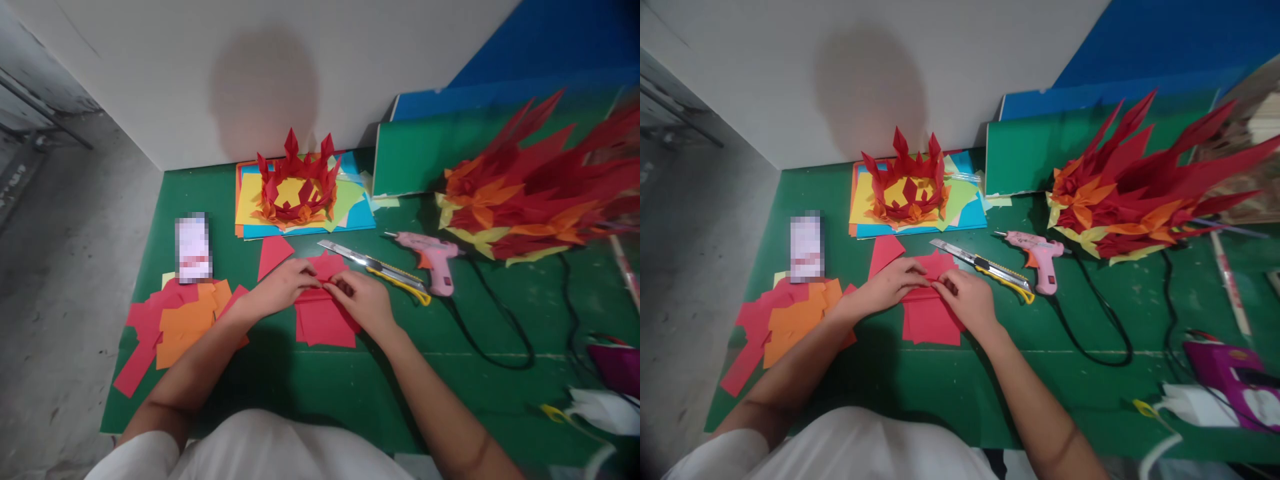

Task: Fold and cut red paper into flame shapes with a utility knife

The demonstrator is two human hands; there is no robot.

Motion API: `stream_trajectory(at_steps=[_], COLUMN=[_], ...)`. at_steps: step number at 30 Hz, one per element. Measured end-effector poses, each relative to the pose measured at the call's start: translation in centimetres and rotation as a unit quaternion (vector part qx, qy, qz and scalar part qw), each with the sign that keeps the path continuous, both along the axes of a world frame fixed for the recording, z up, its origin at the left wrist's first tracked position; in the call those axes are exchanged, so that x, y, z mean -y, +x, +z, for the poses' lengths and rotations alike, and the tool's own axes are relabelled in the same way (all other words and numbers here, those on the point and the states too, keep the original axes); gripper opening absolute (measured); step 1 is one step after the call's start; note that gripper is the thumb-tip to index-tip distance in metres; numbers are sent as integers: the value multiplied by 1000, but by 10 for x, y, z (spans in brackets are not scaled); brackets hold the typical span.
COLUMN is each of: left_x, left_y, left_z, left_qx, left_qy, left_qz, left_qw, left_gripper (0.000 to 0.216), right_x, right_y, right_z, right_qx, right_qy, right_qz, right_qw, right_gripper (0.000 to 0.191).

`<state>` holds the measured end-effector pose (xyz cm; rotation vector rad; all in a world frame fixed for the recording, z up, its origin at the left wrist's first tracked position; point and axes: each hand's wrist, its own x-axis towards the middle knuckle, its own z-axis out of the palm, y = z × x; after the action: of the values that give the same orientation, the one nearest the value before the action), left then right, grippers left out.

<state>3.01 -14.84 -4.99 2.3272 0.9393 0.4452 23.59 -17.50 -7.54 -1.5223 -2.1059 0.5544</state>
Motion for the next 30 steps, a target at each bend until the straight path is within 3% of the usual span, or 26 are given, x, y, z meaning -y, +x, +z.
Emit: stream_trajectory(at_steps=[5,11,14,19,25,30], left_x=[-1,-4,-4,-6,-7,-7], left_y=[-2,-4,-5,-6,-6,-7], left_z=[-8,-15,-16,-19,-21,-23], left_qx=[33,52,58,78,105,112], left_qy=[0,-11,-13,-25,-30,-32], left_qz=[-7,-15,-15,-23,-24,-29], left_qw=[999,998,998,996,994,993], left_gripper=[32,27,28,28,25,25], right_x=[0,5,9,12,13,14], right_y=[-1,3,13,23,13,11], right_z=[-2,1,6,13,9,4], right_qx=[-15,-62,-95,-39,66,88], right_qy=[-15,-2,57,107,108,105], right_qz=[-18,-12,60,211,267,275], right_qw=[1000,998,992,971,955,952], right_gripper=[31,17,12,38,46,49])
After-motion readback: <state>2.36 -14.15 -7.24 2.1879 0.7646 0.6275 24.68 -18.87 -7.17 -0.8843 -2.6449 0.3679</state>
